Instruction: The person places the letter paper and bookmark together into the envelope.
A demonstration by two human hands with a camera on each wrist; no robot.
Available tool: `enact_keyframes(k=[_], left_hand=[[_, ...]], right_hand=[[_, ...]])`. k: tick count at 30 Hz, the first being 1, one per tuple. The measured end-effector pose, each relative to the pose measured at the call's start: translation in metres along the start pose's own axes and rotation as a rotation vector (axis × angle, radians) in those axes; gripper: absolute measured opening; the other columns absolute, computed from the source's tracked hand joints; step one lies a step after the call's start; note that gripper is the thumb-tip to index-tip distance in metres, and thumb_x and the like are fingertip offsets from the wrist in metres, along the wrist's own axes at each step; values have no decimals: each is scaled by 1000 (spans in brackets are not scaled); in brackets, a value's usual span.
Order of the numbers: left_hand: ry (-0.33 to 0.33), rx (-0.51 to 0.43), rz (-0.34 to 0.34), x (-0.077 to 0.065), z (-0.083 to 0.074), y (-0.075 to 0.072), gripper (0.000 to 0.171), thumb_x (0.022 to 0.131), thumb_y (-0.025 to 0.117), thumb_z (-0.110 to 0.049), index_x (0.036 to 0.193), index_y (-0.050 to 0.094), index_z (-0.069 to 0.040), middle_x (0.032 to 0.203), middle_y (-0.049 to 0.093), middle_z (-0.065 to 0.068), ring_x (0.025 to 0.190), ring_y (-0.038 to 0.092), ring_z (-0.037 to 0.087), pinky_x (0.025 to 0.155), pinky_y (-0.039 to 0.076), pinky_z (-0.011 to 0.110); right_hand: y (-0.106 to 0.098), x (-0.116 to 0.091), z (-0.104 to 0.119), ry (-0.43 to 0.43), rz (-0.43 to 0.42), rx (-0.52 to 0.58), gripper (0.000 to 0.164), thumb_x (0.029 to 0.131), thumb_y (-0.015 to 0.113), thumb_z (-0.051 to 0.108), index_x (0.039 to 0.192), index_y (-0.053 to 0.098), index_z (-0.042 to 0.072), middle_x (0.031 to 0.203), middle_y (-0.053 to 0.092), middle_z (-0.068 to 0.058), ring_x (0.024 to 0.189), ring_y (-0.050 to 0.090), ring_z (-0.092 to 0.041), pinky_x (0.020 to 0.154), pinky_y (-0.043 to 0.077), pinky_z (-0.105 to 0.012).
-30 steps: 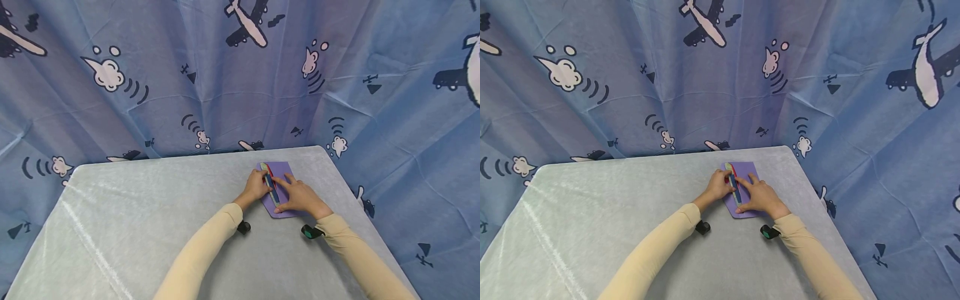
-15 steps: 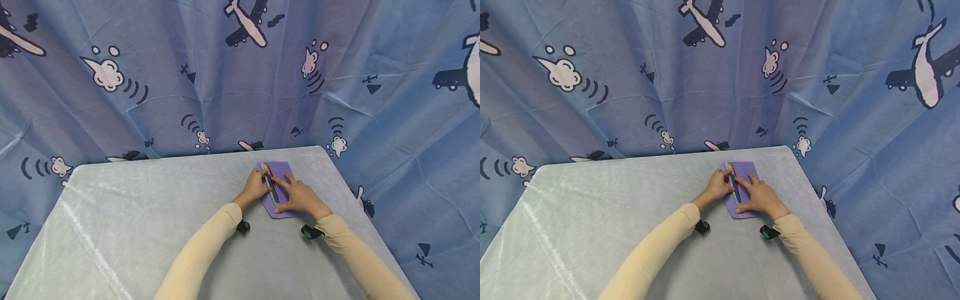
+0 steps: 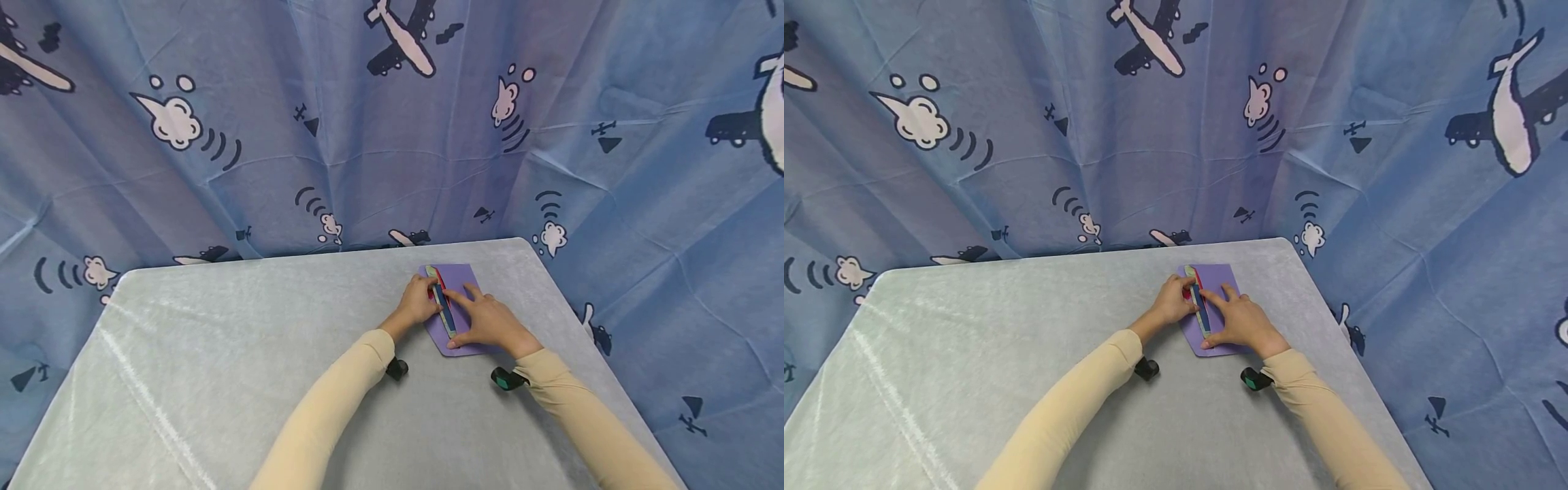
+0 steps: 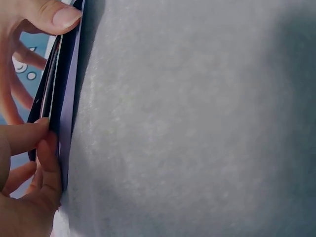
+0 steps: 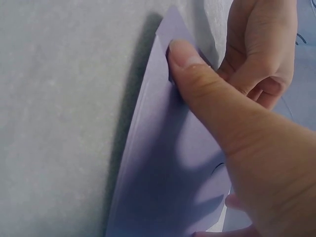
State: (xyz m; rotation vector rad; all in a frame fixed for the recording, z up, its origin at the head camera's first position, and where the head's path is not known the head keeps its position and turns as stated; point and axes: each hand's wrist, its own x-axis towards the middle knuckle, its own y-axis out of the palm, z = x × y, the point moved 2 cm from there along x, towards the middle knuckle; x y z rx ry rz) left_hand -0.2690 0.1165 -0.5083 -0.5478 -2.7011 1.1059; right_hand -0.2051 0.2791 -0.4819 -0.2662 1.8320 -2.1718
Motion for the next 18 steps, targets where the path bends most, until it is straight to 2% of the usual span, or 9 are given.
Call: enact_keyframes(k=[5,9,12,18], left_hand=[[-27,-17,-28,-3,1,-1,66,79,81,-15,139,54,-5,119,60,15,102,58,23,94,49,34],[-60,-7,-62,-8,-1,-5,66,80,80,-16,139,53,-3,120,59,17,103,59,25,93,51,36],[-69,12,-86,-12,-2,-8,61,80,79,-17,135,56,0,120,61,19,104,61,28,93,52,39],[-86,95,-76,-17,-3,-5,51,82,78,-27,123,65,1,106,65,14,90,61,22,79,52,34]], right_hand=[[1,0,0,-3,-4,2,111,59,82,70,152,39,27,150,39,-32,107,60,-56,80,52,-63],[1,0,0,3,0,1,112,59,82,70,152,39,28,151,38,-32,109,59,-56,81,52,-63],[1,0,0,1,-2,7,112,58,82,70,152,39,27,151,37,-32,109,59,-56,82,52,-64],[2,0,-1,6,-1,7,112,58,82,70,153,38,28,152,36,-32,110,58,-57,82,52,-65]])
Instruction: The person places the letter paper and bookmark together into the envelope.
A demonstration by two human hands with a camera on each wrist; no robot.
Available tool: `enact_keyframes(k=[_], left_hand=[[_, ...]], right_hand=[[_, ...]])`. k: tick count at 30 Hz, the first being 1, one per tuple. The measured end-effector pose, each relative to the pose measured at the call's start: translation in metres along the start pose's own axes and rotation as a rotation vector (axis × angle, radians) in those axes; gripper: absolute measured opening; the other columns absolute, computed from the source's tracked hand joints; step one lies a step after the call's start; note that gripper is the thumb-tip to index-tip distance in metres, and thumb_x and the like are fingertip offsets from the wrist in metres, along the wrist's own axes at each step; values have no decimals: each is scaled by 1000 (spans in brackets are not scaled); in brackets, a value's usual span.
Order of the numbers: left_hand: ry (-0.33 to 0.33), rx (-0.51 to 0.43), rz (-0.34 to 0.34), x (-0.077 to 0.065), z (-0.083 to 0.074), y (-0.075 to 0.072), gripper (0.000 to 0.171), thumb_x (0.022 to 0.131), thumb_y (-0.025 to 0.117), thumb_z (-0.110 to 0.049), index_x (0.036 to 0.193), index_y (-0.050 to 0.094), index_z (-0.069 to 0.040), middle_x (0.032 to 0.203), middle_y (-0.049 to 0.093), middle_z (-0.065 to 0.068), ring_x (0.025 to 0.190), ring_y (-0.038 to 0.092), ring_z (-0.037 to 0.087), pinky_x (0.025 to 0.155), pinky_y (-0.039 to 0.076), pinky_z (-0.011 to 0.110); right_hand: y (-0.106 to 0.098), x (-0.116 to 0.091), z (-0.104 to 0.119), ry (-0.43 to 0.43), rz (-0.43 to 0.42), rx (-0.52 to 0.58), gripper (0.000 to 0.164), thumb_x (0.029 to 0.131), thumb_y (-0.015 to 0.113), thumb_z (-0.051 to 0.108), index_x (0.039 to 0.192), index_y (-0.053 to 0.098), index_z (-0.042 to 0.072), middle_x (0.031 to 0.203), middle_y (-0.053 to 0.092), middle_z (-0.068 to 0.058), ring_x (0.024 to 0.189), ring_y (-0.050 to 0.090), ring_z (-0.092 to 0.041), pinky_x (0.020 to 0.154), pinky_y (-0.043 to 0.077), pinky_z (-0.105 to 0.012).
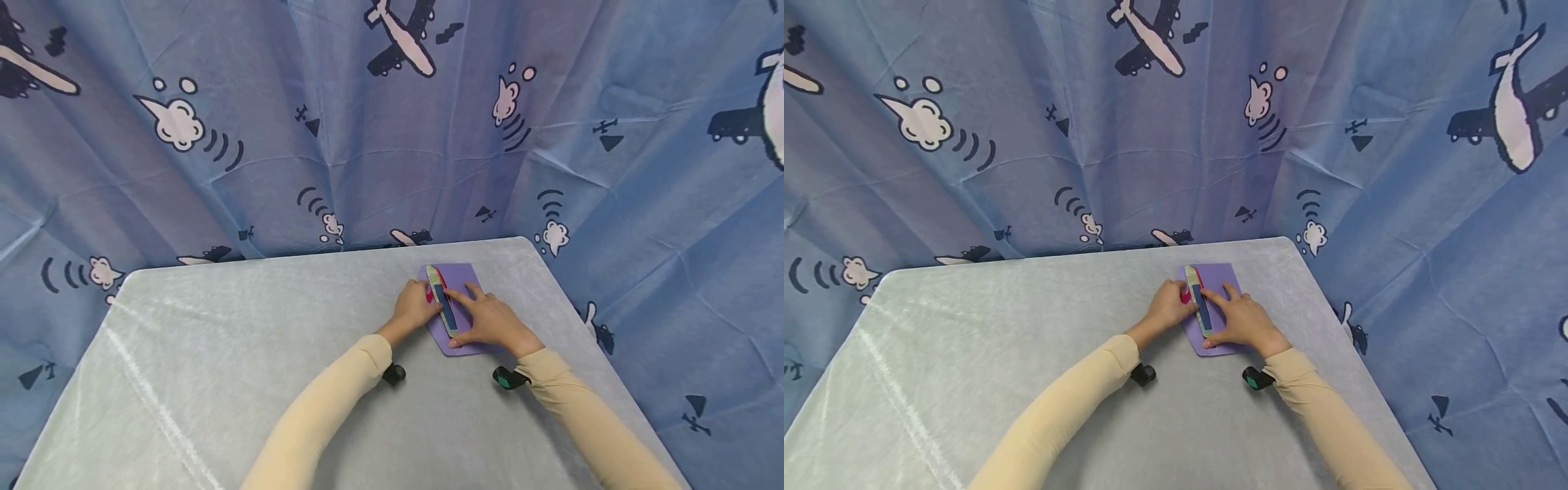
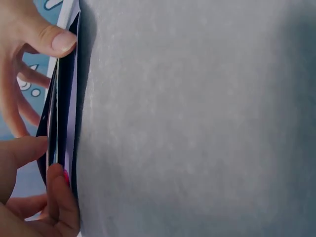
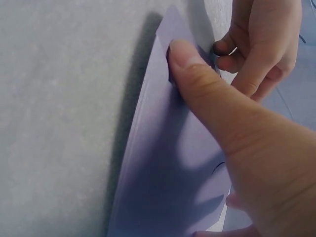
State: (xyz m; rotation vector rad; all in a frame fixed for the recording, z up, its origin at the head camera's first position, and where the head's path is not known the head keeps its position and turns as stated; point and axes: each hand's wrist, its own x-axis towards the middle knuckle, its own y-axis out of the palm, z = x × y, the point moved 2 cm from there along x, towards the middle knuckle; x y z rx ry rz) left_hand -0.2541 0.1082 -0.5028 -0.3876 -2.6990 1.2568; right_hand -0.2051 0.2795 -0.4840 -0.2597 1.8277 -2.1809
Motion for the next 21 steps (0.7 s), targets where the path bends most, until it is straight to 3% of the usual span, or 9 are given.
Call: enact_keyframes(k=[6,13,21], left_hand=[[-35,37,-7,-1,-5,8,42,84,78,-32,113,68,-3,101,65,10,83,61,18,72,52,32],[-89,13,-26,0,-9,14,50,85,77,-29,126,62,-5,108,68,11,95,67,23,82,55,38],[-175,-112,-104,3,-10,13,51,84,76,-21,131,61,-8,84,72,1,74,65,14,61,49,28]], right_hand=[[-1,0,1,7,2,0,113,57,82,71,152,38,29,151,37,-32,109,59,-57,80,52,-64],[-2,-1,-1,5,-1,6,113,58,82,70,152,39,28,152,37,-32,110,58,-58,81,52,-64],[-1,-1,-1,0,-6,-1,113,57,83,70,152,39,28,151,38,-33,109,59,-57,80,52,-64]])
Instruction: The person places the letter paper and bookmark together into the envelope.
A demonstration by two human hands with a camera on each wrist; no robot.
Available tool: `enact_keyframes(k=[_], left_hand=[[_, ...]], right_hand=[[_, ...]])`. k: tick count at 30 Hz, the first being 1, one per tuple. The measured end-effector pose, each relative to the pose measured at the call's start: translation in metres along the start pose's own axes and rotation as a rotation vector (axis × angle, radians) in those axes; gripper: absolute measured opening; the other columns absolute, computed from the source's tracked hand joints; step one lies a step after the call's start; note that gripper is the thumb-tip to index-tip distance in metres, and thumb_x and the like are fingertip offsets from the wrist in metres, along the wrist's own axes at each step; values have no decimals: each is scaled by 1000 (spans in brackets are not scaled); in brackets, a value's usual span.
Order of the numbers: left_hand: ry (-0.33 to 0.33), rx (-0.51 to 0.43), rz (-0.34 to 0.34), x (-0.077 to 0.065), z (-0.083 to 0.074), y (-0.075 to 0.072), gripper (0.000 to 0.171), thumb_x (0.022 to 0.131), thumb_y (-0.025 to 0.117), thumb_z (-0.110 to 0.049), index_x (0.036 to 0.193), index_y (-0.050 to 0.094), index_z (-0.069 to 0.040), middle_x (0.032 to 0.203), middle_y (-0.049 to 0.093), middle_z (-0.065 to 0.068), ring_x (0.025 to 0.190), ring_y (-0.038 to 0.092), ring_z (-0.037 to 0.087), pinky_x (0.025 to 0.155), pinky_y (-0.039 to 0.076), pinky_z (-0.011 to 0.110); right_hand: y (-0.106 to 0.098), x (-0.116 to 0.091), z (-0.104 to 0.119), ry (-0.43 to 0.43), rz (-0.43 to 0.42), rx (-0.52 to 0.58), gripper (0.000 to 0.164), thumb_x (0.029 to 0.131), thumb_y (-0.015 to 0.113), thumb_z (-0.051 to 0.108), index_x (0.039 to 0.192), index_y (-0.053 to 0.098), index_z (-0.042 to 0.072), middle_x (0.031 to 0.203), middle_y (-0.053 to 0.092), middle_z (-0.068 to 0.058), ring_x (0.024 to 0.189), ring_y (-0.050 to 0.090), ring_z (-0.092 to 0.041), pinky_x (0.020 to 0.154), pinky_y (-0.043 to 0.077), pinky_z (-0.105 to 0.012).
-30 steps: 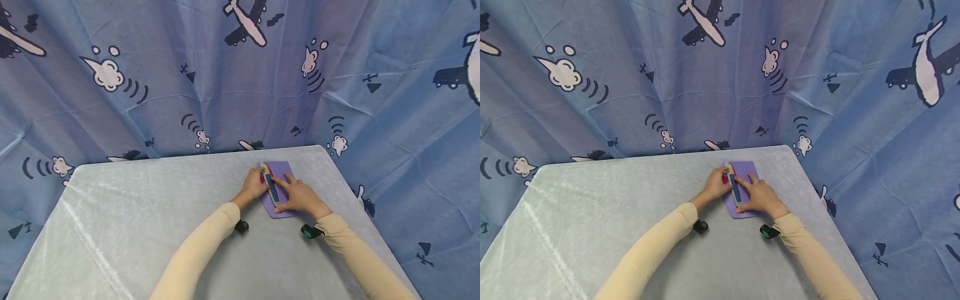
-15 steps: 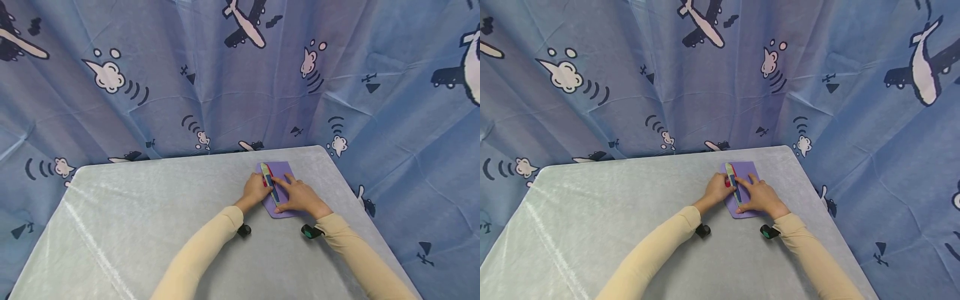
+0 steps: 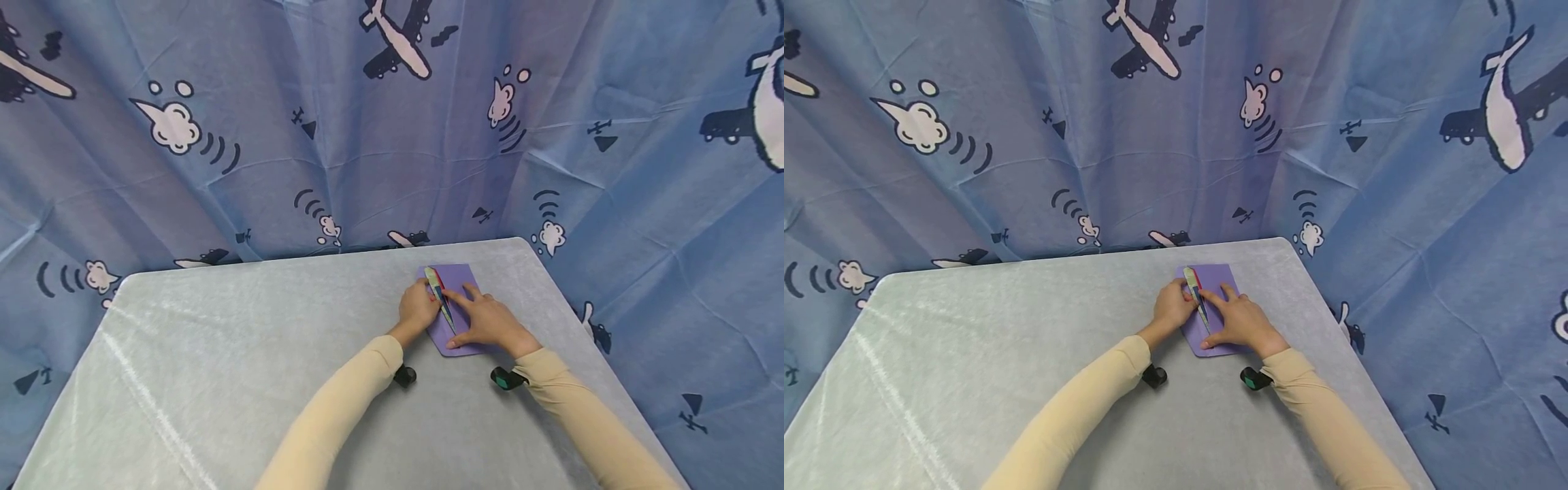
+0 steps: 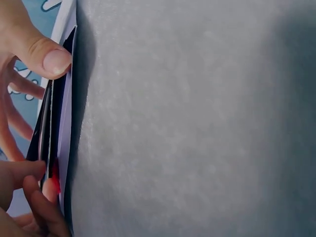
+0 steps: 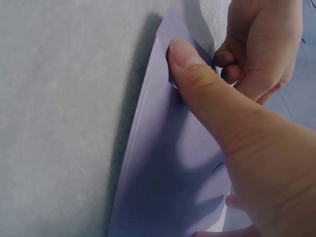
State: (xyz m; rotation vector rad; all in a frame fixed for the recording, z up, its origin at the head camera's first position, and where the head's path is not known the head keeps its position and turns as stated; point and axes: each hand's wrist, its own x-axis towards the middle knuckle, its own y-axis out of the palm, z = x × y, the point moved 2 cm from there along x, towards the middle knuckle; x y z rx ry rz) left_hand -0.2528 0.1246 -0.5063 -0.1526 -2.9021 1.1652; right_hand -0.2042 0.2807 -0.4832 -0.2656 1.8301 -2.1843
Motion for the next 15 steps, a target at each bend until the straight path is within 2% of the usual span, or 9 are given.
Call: enact_keyframes(k=[4,10,15], left_hand=[[-49,-66,-35,0,0,0,52,83,78,-18,131,62,-8,82,74,0,71,67,13,60,50,27],[-84,-122,-88,2,0,1,48,82,76,-15,128,65,-9,82,76,4,73,69,18,65,54,32],[-123,-151,-103,4,0,1,48,80,75,-13,126,66,-12,93,76,9,80,70,24,68,54,37]], right_hand=[[1,0,1,-2,-3,-7,113,57,83,70,152,40,28,151,38,-33,109,59,-58,80,52,-64],[0,-1,1,-6,-18,-11,113,56,83,69,151,41,27,150,39,-32,107,59,-57,78,52,-63],[-1,-1,1,-2,-11,-14,112,57,83,69,151,41,27,150,39,-32,107,59,-56,76,52,-62]])
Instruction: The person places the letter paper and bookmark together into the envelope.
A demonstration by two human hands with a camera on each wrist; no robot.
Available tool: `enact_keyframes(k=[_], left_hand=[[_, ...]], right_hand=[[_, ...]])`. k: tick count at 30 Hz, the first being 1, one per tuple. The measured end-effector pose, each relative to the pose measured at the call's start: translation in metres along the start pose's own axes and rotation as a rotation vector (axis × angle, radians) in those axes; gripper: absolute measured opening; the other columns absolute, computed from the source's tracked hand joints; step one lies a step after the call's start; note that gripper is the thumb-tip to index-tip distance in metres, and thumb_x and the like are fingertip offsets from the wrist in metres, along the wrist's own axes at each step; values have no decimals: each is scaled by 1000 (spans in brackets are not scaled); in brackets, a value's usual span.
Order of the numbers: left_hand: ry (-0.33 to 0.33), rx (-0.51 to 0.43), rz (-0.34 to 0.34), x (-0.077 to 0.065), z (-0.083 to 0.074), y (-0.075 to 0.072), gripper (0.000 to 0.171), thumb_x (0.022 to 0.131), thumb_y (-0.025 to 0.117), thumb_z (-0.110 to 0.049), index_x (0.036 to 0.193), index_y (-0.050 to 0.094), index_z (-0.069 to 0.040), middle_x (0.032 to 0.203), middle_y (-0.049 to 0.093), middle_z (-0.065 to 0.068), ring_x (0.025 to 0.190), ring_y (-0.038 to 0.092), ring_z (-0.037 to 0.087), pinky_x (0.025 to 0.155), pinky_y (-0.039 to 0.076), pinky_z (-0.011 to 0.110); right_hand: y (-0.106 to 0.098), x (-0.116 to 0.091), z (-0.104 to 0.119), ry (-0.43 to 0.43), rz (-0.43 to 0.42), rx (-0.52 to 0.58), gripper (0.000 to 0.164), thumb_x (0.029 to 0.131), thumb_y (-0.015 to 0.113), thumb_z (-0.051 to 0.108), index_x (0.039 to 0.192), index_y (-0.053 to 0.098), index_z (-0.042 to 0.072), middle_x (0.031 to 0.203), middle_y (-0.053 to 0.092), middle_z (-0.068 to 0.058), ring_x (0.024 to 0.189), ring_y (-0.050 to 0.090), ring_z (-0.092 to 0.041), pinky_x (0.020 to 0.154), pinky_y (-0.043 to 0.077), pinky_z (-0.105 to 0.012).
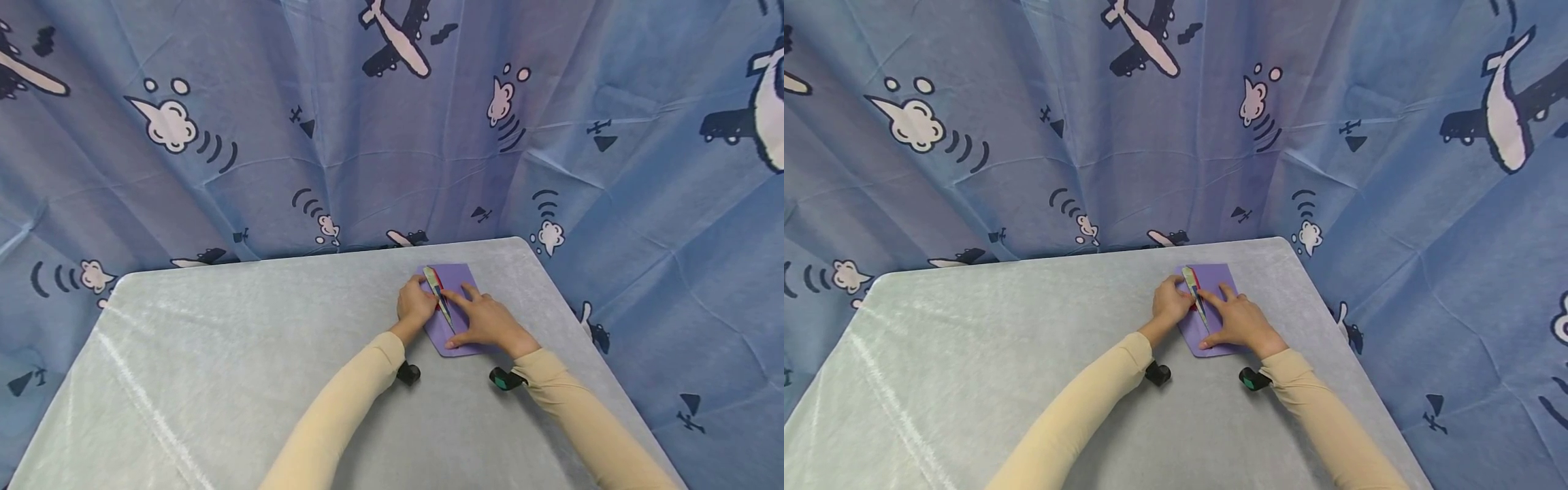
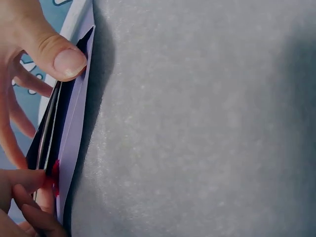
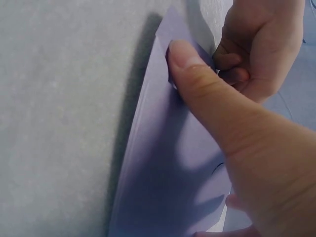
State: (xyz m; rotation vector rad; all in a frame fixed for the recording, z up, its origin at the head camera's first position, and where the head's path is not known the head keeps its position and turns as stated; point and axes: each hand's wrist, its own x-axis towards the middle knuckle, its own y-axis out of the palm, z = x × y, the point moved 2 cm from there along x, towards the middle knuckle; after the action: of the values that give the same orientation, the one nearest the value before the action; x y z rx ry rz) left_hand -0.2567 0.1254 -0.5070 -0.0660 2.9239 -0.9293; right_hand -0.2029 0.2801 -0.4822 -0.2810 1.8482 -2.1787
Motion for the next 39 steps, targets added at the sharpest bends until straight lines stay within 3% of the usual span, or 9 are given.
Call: enact_keyframes(k=[2,9,18,25,39], left_hand=[[-15,-6,-9,1,0,0,49,78,74,-12,126,66,-13,100,76,10,83,70,25,66,53,36],[-47,-27,24,4,1,-2,52,76,76,-13,127,65,-17,121,72,9,102,69,27,80,55,39],[-16,30,79,4,1,-12,53,74,76,-12,126,65,-14,120,72,10,99,67,27,81,54,40],[-15,54,114,9,1,-9,50,76,76,-13,125,65,-12,120,71,9,102,66,26,84,54,41],[-5,103,131,6,-5,-5,48,78,74,-13,125,65,-12,117,71,9,94,66,24,78,54,38]], right_hand=[[0,0,0,-1,0,-3,112,57,83,69,151,41,27,150,39,-32,106,59,-56,76,52,-62],[0,0,0,-10,-7,-4,112,57,83,69,151,41,26,149,40,-32,105,60,-55,75,53,-61],[0,0,0,-17,11,0,114,57,82,71,152,39,26,151,39,-32,108,59,-56,80,53,-62],[0,0,1,-14,30,-2,115,56,82,71,153,38,26,152,37,-32,110,59,-55,81,53,-62],[0,0,1,-5,46,2,116,56,83,70,153,37,28,153,36,-31,113,56,-56,82,52,-63]])
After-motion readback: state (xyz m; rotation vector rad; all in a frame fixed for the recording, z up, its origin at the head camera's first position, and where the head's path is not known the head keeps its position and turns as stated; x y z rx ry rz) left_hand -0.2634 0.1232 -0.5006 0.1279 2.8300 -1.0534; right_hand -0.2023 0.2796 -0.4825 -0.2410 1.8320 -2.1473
